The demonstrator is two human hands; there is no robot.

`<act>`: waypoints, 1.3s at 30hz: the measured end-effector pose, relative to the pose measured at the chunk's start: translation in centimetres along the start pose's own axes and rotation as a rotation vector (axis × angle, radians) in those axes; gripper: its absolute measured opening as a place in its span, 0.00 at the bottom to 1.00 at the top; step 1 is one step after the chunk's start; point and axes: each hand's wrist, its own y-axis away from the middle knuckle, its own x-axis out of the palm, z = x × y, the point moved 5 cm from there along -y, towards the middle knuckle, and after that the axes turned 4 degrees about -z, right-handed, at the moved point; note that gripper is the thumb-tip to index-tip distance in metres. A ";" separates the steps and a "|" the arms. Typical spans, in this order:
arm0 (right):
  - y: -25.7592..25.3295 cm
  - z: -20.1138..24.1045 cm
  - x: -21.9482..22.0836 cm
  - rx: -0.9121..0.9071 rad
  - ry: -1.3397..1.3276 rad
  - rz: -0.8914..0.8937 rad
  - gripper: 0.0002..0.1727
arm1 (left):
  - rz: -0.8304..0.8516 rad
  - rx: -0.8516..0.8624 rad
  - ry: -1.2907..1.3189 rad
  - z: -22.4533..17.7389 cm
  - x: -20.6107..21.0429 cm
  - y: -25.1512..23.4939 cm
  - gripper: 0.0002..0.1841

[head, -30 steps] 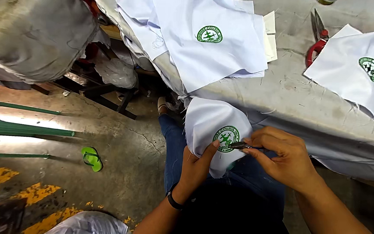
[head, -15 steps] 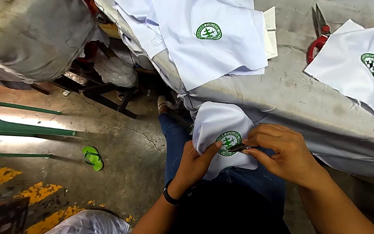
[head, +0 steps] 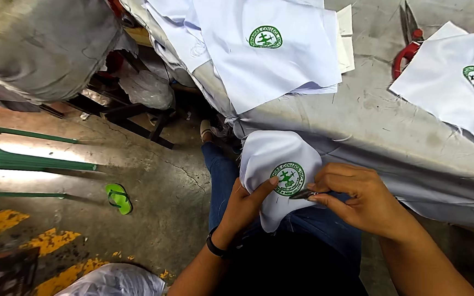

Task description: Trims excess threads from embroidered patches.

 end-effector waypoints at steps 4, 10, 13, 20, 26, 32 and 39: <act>0.6 0.2 -0.3 0.072 -0.055 -0.128 0.13 | -0.062 0.035 0.021 0.0 0.1 0.0 0.12; 1.2 0.2 0.0 0.127 0.089 -0.315 0.13 | -0.098 0.106 0.016 0.0 0.1 0.1 0.13; 1.2 0.3 0.3 0.131 0.094 -0.345 0.13 | -0.110 0.123 0.002 0.0 0.1 0.2 0.13; 1.1 0.3 0.6 0.128 0.099 -0.379 0.12 | -0.105 0.156 -0.008 0.0 0.3 0.3 0.13; 1.3 0.2 1.3 0.150 0.077 -0.436 0.13 | -0.118 0.176 0.015 0.0 0.3 0.3 0.13; 1.4 0.6 2.1 0.187 0.049 -0.479 0.13 | -0.144 0.196 0.021 -0.1 0.3 0.3 0.14; 1.5 0.4 2.9 0.257 -0.090 -0.520 0.13 | -0.180 0.249 0.025 0.0 0.5 0.7 0.15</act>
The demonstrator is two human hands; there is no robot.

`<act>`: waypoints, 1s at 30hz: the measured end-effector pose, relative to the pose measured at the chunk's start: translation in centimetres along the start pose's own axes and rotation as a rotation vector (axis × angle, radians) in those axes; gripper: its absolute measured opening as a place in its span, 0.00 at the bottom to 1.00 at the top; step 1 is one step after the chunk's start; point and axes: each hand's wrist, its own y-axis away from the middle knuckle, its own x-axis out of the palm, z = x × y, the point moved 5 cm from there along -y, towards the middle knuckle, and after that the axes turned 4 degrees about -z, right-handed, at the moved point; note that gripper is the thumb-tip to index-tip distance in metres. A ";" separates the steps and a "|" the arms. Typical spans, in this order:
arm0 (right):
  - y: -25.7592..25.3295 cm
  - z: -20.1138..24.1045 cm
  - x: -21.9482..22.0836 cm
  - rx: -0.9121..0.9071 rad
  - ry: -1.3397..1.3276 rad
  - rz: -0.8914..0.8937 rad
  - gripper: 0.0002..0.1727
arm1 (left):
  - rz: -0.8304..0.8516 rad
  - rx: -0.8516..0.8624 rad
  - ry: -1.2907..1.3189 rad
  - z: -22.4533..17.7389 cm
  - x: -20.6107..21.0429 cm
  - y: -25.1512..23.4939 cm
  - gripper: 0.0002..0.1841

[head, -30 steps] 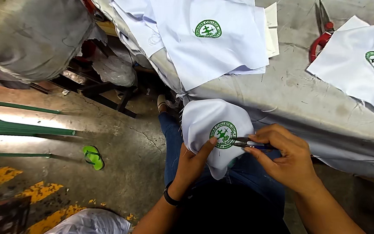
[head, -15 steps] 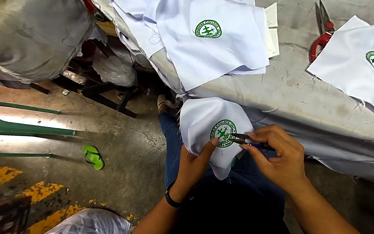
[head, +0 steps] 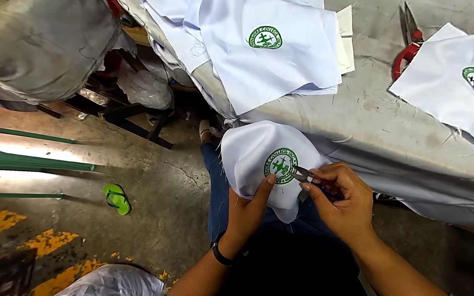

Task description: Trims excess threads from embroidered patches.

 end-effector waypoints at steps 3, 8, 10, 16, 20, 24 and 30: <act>0.2 -0.1 0.4 0.078 -0.083 -0.016 0.12 | -0.026 -0.014 0.025 -0.1 0.2 0.1 0.17; 0.4 1.4 -0.1 -0.296 0.214 -0.138 0.09 | -0.013 -0.028 0.002 -0.2 0.1 0.1 0.16; 0.4 1.2 -0.2 -0.301 0.213 -0.133 0.10 | -0.006 -0.033 -0.007 -0.2 0.0 0.1 0.15; 0.4 0.0 0.4 0.040 -0.089 -0.054 0.12 | 0.002 0.017 0.040 -0.1 0.3 0.2 0.16; 0.4 0.3 0.3 -0.026 -0.042 -0.099 0.12 | -0.004 0.007 0.058 0.0 0.4 0.2 0.16; 0.4 0.8 0.0 -0.091 0.033 -0.103 0.12 | -0.024 -0.008 0.064 0.0 0.4 0.3 0.16; 0.3 0.9 -0.1 -0.103 0.075 -0.089 0.12 | -0.033 -0.020 0.065 0.1 0.4 0.2 0.16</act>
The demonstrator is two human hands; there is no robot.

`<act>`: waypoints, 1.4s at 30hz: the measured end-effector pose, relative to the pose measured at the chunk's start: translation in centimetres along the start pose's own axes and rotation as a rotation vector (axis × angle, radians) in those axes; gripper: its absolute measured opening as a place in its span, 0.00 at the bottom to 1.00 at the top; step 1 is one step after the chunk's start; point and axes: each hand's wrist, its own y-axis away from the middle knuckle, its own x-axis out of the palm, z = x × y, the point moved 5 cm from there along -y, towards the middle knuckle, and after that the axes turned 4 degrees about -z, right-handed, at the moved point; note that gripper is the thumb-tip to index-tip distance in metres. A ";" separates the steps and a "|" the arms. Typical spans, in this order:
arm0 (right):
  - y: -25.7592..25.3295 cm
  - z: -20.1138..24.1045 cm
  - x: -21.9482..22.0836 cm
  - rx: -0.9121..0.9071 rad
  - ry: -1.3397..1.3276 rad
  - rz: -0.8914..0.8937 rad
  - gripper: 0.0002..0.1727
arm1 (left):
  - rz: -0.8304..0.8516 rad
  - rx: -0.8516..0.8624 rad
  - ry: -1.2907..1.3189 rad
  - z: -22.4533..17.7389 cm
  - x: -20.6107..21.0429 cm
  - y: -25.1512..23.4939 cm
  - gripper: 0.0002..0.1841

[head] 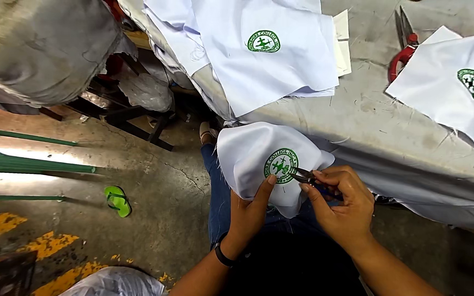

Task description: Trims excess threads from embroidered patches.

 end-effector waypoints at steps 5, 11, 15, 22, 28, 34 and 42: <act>-0.1 0.0 -0.1 -0.003 0.008 -0.001 0.12 | 0.000 0.012 -0.022 -0.1 0.0 0.0 0.17; -0.3 0.2 -0.1 -0.007 0.026 -0.005 0.12 | 0.007 0.022 -0.025 -0.1 0.0 -0.1 0.16; -0.4 0.3 -0.2 -0.052 0.097 0.006 0.11 | -0.001 0.028 -0.033 -0.1 -0.1 0.0 0.16; -0.2 -0.7 0.4 0.111 -0.092 0.043 0.12 | 0.017 -0.019 -0.018 -0.1 -0.1 -0.2 0.16; 0.0 0.1 0.3 -0.115 0.045 -0.049 0.11 | 0.002 -0.070 0.000 -0.1 -0.1 0.0 0.15; 0.0 -0.4 0.5 0.022 -0.072 0.005 0.10 | 0.000 -0.142 0.039 0.2 0.0 0.0 0.14; -0.2 0.0 0.5 -0.073 -0.020 0.052 0.10 | -0.013 -0.126 0.049 0.4 -0.2 0.0 0.15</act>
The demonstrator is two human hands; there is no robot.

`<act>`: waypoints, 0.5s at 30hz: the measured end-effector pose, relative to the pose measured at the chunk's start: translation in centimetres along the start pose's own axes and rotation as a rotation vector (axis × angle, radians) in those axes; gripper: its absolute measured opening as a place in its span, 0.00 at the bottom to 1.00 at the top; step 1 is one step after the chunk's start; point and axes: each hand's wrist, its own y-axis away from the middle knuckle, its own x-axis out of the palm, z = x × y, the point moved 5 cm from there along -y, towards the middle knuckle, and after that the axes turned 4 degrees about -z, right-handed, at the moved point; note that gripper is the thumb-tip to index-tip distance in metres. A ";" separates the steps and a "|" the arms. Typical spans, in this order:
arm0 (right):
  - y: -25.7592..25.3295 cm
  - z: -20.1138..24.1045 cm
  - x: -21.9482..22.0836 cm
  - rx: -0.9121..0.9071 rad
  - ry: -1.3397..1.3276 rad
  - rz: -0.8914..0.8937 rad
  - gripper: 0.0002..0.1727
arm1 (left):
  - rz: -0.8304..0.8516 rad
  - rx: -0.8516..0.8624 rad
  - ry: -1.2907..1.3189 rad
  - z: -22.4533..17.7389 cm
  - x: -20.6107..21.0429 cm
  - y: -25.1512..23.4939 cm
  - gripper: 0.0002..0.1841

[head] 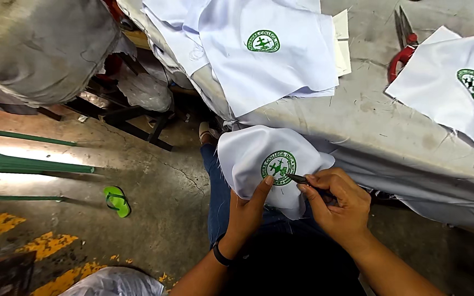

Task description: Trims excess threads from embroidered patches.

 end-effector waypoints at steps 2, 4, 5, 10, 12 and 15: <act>0.0 0.1 0.0 0.020 -0.019 0.047 0.11 | -0.003 0.013 0.004 0.0 0.0 0.0 0.15; -0.1 0.0 -0.1 0.077 -0.085 0.063 0.11 | 0.000 0.010 0.005 -0.1 0.0 0.0 0.15; -0.2 -0.1 -0.2 0.096 -0.107 0.059 0.11 | 0.002 0.008 0.005 -0.1 0.0 0.0 0.15; -0.3 -0.3 -0.5 0.106 -0.074 0.066 0.10 | -0.003 0.012 -0.001 -0.1 0.1 0.0 0.15; -0.4 -0.3 -0.5 0.101 -0.056 0.071 0.10 | -0.001 0.018 -0.004 -0.2 0.1 0.0 0.15; -0.5 -0.2 -0.6 0.085 -0.036 0.079 0.10 | 0.005 0.022 -0.005 -0.2 0.1 0.0 0.14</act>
